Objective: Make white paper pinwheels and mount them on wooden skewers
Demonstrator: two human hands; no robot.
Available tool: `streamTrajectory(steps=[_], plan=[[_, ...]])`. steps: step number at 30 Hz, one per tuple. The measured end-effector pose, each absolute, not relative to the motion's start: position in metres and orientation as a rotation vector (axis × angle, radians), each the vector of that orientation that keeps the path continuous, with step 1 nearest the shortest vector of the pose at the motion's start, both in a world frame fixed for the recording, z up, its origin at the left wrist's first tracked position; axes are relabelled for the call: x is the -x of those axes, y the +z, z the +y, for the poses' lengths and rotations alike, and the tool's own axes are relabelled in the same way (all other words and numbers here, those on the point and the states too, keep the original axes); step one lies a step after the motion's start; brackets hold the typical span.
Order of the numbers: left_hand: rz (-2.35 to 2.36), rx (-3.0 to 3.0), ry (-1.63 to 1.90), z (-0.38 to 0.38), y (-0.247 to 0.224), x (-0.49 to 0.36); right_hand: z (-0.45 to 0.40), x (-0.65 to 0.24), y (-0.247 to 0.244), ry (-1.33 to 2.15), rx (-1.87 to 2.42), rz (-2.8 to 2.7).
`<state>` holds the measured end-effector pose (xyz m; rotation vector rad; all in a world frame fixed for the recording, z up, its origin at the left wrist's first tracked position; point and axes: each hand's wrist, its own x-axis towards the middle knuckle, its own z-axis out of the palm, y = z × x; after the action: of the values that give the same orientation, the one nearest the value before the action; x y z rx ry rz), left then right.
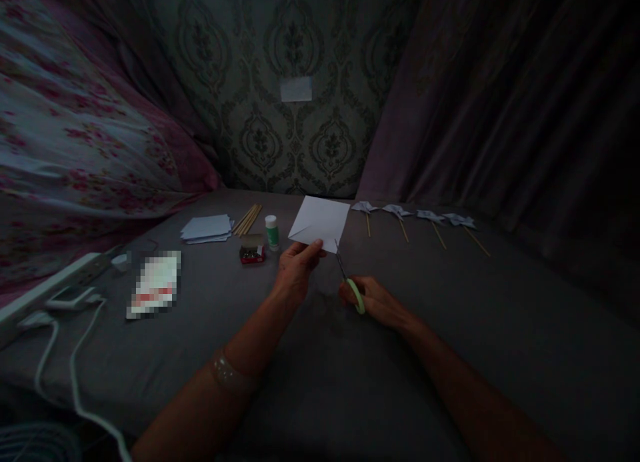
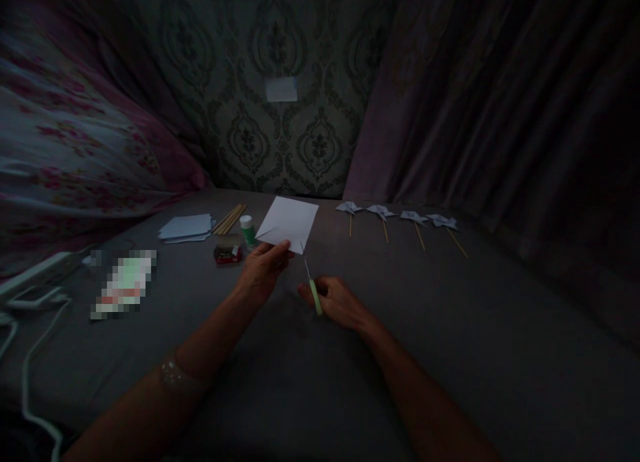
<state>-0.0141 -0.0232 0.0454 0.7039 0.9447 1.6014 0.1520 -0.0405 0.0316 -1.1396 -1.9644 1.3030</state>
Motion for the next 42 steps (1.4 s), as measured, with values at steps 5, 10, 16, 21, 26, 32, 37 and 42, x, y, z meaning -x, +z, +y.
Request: streamTrajectory(steps=[5, 10, 16, 21, 26, 32, 37, 42], plan=[[0.936, -0.701, 1.587, -0.0254, 0.0467, 0.0126, -0.0408, -0.1523, 0.0314, 1.291, 1.158, -1.945], [0.927, -0.709, 1.556, -0.0264, 0.0461, 0.0121, -0.0398, -0.1527, 0.0301, 1.294, 1.149, -1.922], [0.929, -0.706, 1.534, -0.0267, 0.0445, 0.0119, -0.0402, -0.1512, 0.0328, 1.269, 1.169, -1.92], [0.923, -0.715, 1.532, -0.0267, 0.0438, 0.0122, -0.0409, -0.1515, 0.0332, 1.27, 1.163, -1.892], [0.948, -0.736, 1.536, -0.0274, 0.0452, 0.0121, -0.0408, -0.151, 0.034, 1.271, 1.174, -1.856], [0.944, -0.745, 1.56, -0.0275, 0.0456, 0.0114, -0.0389, -0.1516, 0.0312, 1.281, 1.166, -1.848], [0.951, -0.748, 1.565, -0.0268, 0.0443, 0.0119, -0.0391, -0.1518, 0.0315, 1.273, 1.174, -1.847], [0.964, -0.754, 1.564, -0.0269, 0.045, 0.0115, -0.0404, -0.1517, 0.034, 1.27, 1.178, -1.847]])
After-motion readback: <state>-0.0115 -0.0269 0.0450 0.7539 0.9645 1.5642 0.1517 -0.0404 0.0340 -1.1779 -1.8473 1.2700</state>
